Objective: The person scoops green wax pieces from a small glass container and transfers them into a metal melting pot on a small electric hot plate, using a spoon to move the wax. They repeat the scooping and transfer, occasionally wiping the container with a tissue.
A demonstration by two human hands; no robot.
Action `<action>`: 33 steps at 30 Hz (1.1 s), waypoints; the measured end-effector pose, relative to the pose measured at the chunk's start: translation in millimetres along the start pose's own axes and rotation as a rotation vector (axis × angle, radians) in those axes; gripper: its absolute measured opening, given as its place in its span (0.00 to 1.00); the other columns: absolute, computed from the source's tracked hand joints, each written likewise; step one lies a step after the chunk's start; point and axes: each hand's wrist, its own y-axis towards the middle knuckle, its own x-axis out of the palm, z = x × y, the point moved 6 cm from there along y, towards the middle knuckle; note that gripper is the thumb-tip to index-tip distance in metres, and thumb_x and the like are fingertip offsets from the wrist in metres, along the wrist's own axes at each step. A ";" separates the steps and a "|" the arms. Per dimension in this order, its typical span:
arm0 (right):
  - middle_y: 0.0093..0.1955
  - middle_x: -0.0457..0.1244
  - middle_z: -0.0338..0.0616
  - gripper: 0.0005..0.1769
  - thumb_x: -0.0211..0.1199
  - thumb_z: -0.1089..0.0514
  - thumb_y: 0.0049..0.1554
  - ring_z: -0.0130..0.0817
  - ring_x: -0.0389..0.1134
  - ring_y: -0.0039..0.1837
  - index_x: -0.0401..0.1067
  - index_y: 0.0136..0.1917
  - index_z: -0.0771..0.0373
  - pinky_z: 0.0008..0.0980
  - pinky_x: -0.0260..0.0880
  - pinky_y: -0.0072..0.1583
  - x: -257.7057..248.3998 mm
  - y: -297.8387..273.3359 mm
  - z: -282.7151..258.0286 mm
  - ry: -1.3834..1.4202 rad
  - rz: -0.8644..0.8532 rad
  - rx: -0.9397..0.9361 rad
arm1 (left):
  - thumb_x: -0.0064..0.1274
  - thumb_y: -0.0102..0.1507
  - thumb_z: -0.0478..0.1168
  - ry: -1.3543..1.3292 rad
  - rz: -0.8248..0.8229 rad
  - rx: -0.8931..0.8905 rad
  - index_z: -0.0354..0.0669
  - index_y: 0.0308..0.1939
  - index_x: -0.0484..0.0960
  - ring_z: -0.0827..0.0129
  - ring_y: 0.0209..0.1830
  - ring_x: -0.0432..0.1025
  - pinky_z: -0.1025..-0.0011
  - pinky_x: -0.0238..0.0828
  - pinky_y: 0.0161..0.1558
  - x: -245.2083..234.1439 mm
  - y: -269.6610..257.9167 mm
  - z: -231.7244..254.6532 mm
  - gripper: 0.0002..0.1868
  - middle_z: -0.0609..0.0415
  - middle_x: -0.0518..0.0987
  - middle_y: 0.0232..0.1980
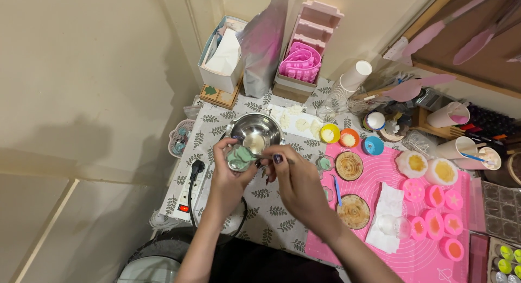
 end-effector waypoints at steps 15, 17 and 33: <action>0.52 0.69 0.48 0.07 0.59 0.67 0.61 0.45 0.73 0.53 0.73 0.53 0.67 0.38 0.73 0.53 -29.1 31.7 -21.1 -0.161 -0.382 -0.465 | 0.57 0.60 0.32 -0.070 -0.363 0.046 0.40 0.62 0.70 0.79 0.50 0.74 0.78 0.72 0.52 -0.6 10.8 -7.3 0.26 0.59 0.80 0.50; 0.52 0.70 0.48 0.08 0.58 0.68 0.61 0.45 0.73 0.52 0.73 0.53 0.67 0.37 0.73 0.52 -27.3 29.6 -20.1 -0.165 -0.380 -0.450 | 0.60 0.59 0.34 0.010 -0.292 -0.033 0.42 0.60 0.71 0.79 0.48 0.76 0.78 0.73 0.51 2.1 8.0 3.8 0.25 0.59 0.82 0.48; 0.41 0.71 0.46 0.08 0.55 0.66 0.63 0.33 0.75 0.42 0.75 0.50 0.69 0.31 0.75 0.48 -25.4 27.9 0.6 -0.040 -0.343 -0.198 | 0.63 0.54 0.34 0.361 -0.147 -0.053 0.46 0.43 0.77 0.77 0.39 0.77 0.75 0.74 0.44 5.0 5.3 1.9 0.15 0.59 0.83 0.38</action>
